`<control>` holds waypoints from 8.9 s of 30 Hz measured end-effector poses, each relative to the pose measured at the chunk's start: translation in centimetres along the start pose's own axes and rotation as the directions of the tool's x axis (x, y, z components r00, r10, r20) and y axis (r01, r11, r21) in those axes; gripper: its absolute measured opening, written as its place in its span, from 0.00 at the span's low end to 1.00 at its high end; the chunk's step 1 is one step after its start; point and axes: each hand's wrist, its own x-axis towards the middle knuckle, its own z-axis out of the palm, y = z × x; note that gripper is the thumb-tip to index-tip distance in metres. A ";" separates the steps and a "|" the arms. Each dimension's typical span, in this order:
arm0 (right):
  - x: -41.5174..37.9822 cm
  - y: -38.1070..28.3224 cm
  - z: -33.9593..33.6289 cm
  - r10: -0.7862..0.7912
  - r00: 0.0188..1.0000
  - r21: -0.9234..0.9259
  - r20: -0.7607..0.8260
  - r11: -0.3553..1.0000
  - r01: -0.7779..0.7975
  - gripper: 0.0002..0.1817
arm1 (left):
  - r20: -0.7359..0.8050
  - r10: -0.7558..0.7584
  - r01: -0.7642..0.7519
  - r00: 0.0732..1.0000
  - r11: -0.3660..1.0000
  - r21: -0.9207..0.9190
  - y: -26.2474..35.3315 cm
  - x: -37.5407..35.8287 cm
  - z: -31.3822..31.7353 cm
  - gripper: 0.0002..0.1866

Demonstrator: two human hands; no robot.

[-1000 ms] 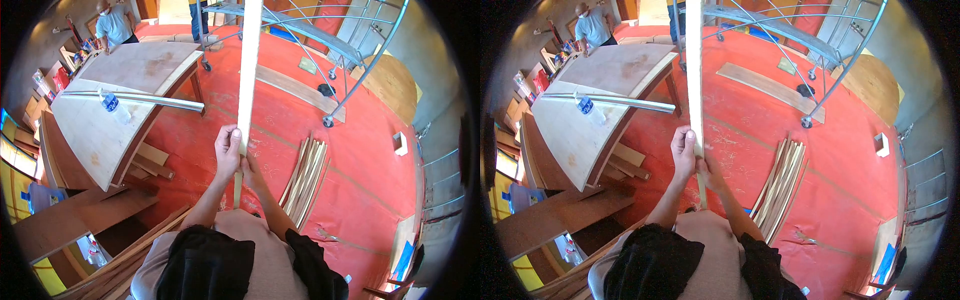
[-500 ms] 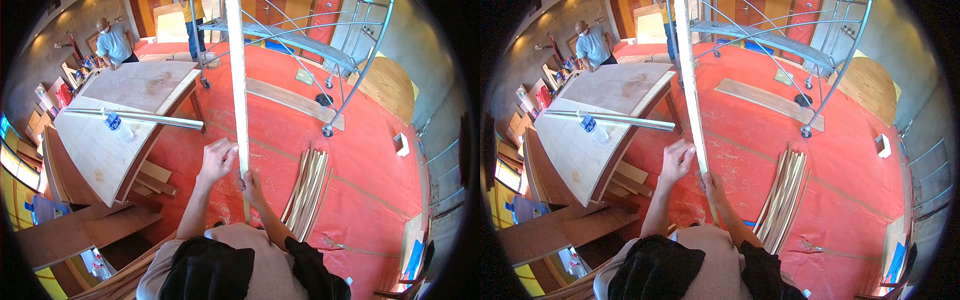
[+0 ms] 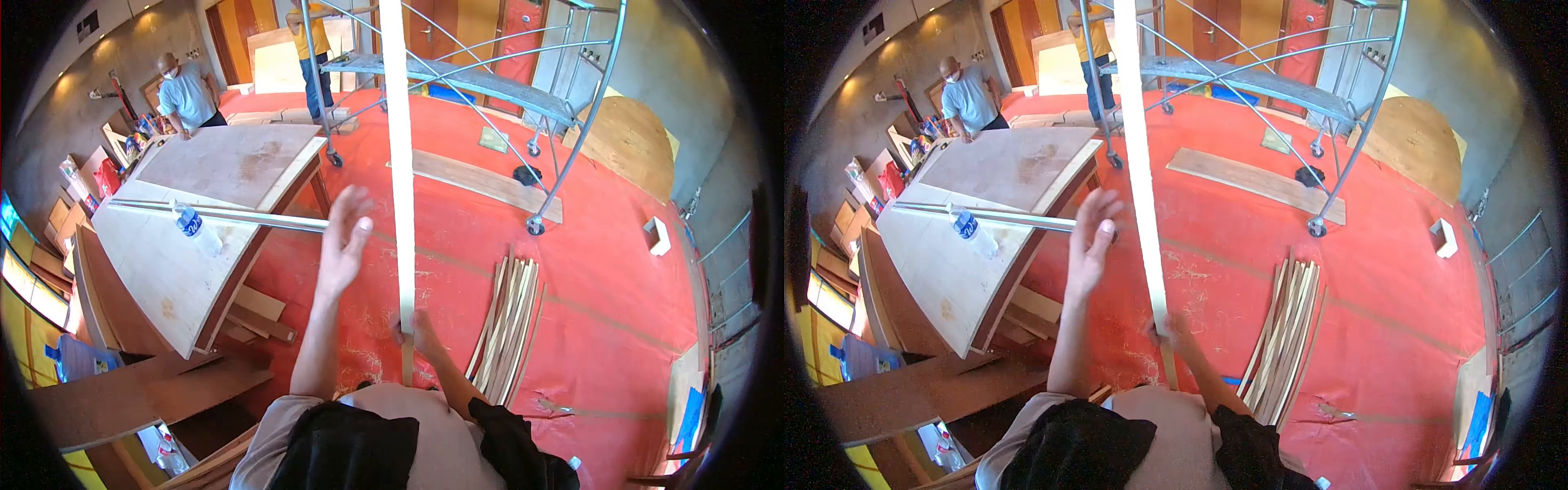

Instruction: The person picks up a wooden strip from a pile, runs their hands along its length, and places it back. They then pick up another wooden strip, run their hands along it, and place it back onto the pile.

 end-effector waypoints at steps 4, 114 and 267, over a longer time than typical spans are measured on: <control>-1.1 2.5 -1.2 0.072 0.997 -0.048 0.012 0.996 -0.071 0.37 | 0.057 -0.017 0.028 0.998 0.977 -0.211 3.1 2.8 3.0 0.28; 15.3 -28.8 4.4 -0.537 0.808 -0.856 0.240 0.276 0.438 0.10 | 0.074 -0.229 0.219 0.971 0.968 0.122 -13.1 -9.1 -1.7 0.08; 18.0 -28.2 2.3 -0.786 0.612 -0.890 -0.088 0.338 0.305 0.09 | 0.299 0.751 -0.482 0.589 0.029 0.876 28.3 31.4 15.3 0.19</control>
